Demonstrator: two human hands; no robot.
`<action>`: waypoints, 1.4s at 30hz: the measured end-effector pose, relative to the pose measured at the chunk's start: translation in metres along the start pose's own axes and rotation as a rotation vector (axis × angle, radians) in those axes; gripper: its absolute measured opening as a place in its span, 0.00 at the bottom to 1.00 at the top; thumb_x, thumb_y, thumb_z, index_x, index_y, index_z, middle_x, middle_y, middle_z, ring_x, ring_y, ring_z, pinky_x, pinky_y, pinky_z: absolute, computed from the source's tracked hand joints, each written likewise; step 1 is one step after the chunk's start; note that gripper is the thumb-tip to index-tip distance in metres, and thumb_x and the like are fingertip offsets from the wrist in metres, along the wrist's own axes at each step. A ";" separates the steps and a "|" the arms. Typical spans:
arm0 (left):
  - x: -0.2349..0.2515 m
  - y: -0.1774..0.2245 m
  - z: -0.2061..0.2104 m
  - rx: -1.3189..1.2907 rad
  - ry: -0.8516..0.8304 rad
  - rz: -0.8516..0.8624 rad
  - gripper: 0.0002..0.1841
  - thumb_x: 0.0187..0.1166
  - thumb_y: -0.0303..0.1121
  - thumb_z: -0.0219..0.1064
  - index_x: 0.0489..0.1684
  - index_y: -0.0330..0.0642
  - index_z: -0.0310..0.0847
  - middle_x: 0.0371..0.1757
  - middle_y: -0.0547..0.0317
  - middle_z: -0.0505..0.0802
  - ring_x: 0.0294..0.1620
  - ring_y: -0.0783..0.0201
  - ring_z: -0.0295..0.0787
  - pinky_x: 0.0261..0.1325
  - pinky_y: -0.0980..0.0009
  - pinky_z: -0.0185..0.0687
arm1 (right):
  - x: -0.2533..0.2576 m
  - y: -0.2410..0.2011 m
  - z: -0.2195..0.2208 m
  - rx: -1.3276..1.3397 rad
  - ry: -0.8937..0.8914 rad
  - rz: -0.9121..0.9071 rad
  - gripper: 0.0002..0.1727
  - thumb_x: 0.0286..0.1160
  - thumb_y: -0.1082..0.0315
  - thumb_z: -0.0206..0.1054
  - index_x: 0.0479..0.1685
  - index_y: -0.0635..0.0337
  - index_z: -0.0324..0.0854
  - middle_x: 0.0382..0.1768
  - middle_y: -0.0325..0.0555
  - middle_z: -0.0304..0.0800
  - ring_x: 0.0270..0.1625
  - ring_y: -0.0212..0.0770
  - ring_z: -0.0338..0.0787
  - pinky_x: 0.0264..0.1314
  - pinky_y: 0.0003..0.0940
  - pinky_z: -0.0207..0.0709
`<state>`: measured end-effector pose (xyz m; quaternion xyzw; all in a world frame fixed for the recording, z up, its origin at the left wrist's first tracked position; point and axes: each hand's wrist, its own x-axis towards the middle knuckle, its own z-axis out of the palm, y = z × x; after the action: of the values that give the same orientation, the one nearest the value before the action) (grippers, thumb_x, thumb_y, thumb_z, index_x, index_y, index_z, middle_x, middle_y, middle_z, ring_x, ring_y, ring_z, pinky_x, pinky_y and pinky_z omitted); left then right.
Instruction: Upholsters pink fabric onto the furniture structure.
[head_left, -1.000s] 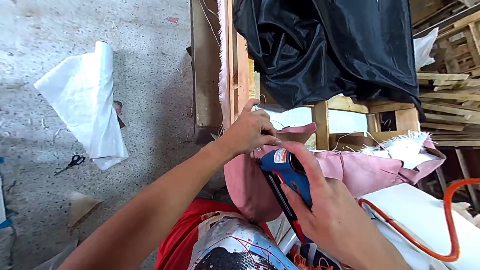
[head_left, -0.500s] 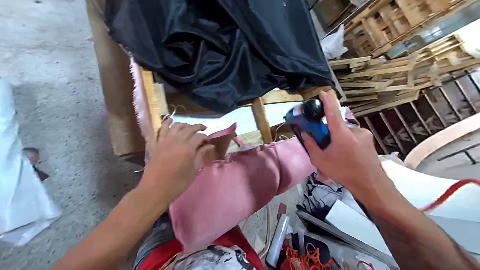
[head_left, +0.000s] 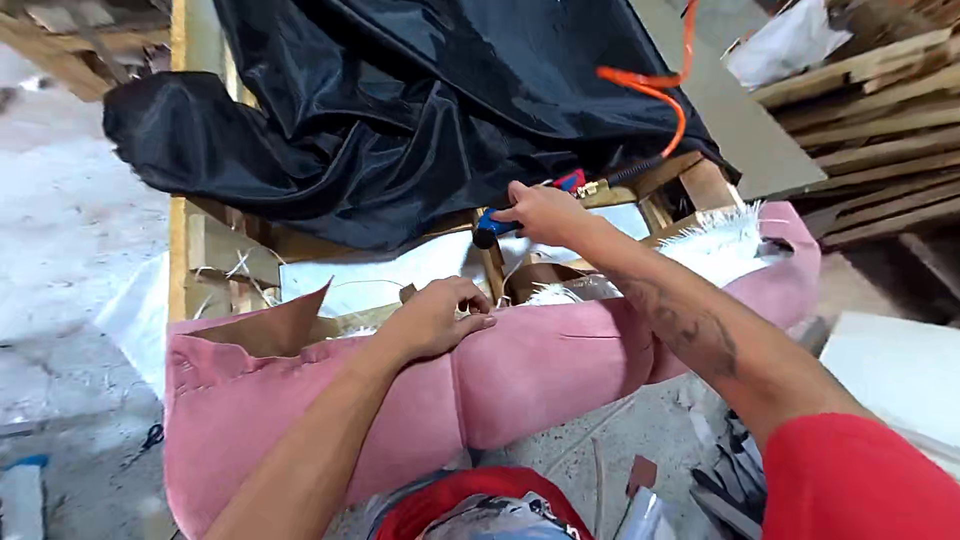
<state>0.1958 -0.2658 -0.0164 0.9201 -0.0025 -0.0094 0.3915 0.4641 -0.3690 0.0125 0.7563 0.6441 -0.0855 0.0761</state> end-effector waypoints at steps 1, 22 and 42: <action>0.004 0.003 0.000 -0.044 -0.041 -0.019 0.11 0.81 0.47 0.71 0.46 0.51 0.91 0.44 0.68 0.92 0.48 0.72 0.89 0.57 0.65 0.88 | 0.000 0.010 0.001 0.014 -0.024 -0.030 0.29 0.67 0.62 0.79 0.73 0.32 0.85 0.65 0.60 0.79 0.55 0.62 0.87 0.52 0.62 0.84; -0.047 -0.020 -0.043 0.004 -0.047 -0.181 0.11 0.72 0.49 0.78 0.42 0.57 0.92 0.47 0.71 0.93 0.53 0.71 0.89 0.59 0.62 0.89 | -0.039 -0.101 0.012 0.785 -0.044 -0.428 0.04 0.70 0.64 0.78 0.40 0.50 0.93 0.41 0.35 0.92 0.49 0.34 0.90 0.58 0.39 0.86; -0.016 -0.002 -0.029 -0.099 -0.163 -0.515 0.05 0.80 0.32 0.70 0.34 0.45 0.87 0.33 0.60 0.89 0.35 0.62 0.87 0.42 0.57 0.85 | -0.026 -0.121 0.000 0.775 -0.311 0.028 0.02 0.71 0.72 0.73 0.34 0.55 0.86 0.27 0.42 0.86 0.32 0.42 0.87 0.36 0.47 0.81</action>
<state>0.1800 -0.2433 0.0025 0.8665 0.2006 -0.1827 0.4191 0.3406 -0.3749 0.0183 0.7159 0.5346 -0.4338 -0.1166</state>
